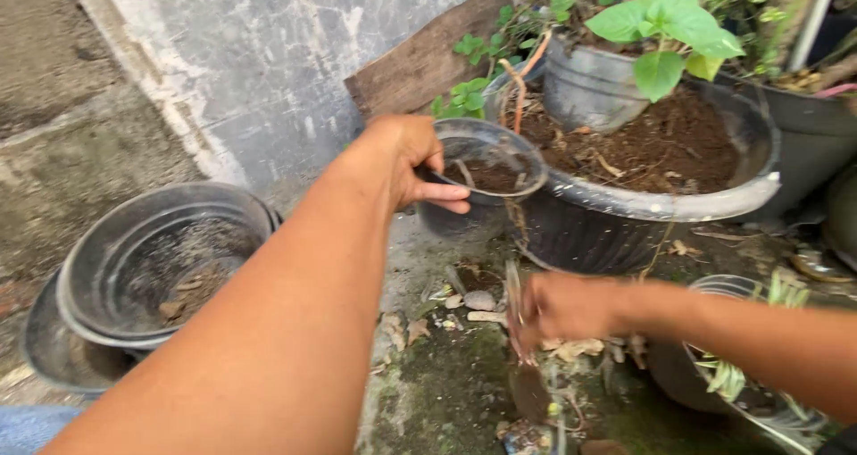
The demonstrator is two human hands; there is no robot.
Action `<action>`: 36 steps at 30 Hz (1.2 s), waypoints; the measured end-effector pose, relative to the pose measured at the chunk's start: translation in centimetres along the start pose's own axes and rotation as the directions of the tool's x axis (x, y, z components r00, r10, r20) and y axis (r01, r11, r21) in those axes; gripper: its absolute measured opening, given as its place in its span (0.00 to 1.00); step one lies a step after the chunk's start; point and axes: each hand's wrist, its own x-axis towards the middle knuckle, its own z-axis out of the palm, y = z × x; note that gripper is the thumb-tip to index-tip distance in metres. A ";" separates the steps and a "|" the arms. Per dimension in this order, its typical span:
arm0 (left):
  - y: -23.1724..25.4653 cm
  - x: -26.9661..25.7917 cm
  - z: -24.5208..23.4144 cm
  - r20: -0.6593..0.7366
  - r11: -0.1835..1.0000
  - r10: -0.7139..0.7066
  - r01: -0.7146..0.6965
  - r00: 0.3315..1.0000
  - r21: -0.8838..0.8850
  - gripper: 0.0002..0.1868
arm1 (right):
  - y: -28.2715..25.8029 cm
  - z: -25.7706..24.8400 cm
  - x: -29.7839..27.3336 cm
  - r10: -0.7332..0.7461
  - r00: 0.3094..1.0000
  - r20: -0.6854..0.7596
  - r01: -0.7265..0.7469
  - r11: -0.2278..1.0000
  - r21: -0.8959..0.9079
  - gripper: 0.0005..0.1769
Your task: Repotting plants by clearing soil and transferring it to smaller pots using a small trowel
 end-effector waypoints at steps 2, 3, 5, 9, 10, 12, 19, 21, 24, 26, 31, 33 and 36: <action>0.5 0.3 -0.3 -0.026 1.000 0.014 -0.014 1.000 -0.001 0.32 | -0.9 -5.0 -1.5 0.029 0.999 -0.013 -0.025 0.976 0.215 0.15; 0.9 0.4 -0.6 -0.069 1.000 0.025 -0.025 0.997 -0.003 0.28 | -1.6 -7.6 -2.2 0.043 0.999 -0.020 -0.031 0.907 0.420 0.14; 2.0 0.6 -1.4 -0.086 0.999 0.011 -0.014 0.996 -0.034 0.27 | -1.9 -13.0 -4.3 0.061 0.996 -0.064 -0.021 0.871 0.491 0.15; 2.1 0.1 -2.4 -0.121 0.998 0.056 -0.058 0.991 -0.016 0.22 | -0.8 -19.9 -8.4 0.053 0.934 -0.352 0.196 0.748 0.634 0.13; 1.9 -1.1 -2.3 -0.126 0.998 0.061 -0.065 0.990 -0.022 0.22 | -0.1 -20.2 -8.6 0.047 0.935 -0.352 0.199 0.753 0.627 0.13; 1.1 -3.1 -1.9 -0.200 1.000 0.008 -0.006 0.980 0.010 0.21 | 1.5 -20.7 -8.9 0.306 0.792 -0.528 0.230 0.651 0.723 0.12; -1.0 -5.5 1.1 -0.278 0.997 -0.009 -0.011 0.961 -0.071 0.32 | 2.0 -18.3 -7.3 0.380 0.679 -0.628 0.308 0.629 0.714 0.14; -1.4 -4.3 1.4 -0.226 0.990 0.007 -0.038 0.974 -0.133 0.29 | 0.3 -18.1 -7.6 0.517 0.653 -0.553 0.166 0.615 0.771 0.14; -1.6 -4.2 2.1 -0.193 0.987 0.050 -0.077 0.980 -0.138 0.32 | -0.5 -18.8 -7.8 0.679 0.563 -0.470 -0.034 0.588 0.808 0.17; -1.5 -4.0 2.2 -0.222 0.993 0.037 -0.060 0.974 -0.098 0.35 | 1.5 -18.9 -8.0 0.685 0.581 -0.438 -0.260 0.667 0.698 0.16; -0.7 -5.5 2.3 -0.308 0.998 0.052 -0.062 0.950 -0.024 0.36 | 3.4 -17.8 -7.3 0.651 0.637 -0.413 -0.596 0.755 0.272 0.13; 0.0 -7.6 2.8 -0.456 0.977 0.088 0.012 0.886 0.212 0.33 | 2.3 -17.5 -7.1 0.607 0.631 -0.483 -0.702 0.712 -0.024 0.18; -0.6 -8.6 2.4 -0.454 0.881 0.300 -0.061 0.839 0.468 0.26 | 0.0 -18.2 -7.4 0.529 0.578 -0.622 -0.726 0.680 -0.096 0.17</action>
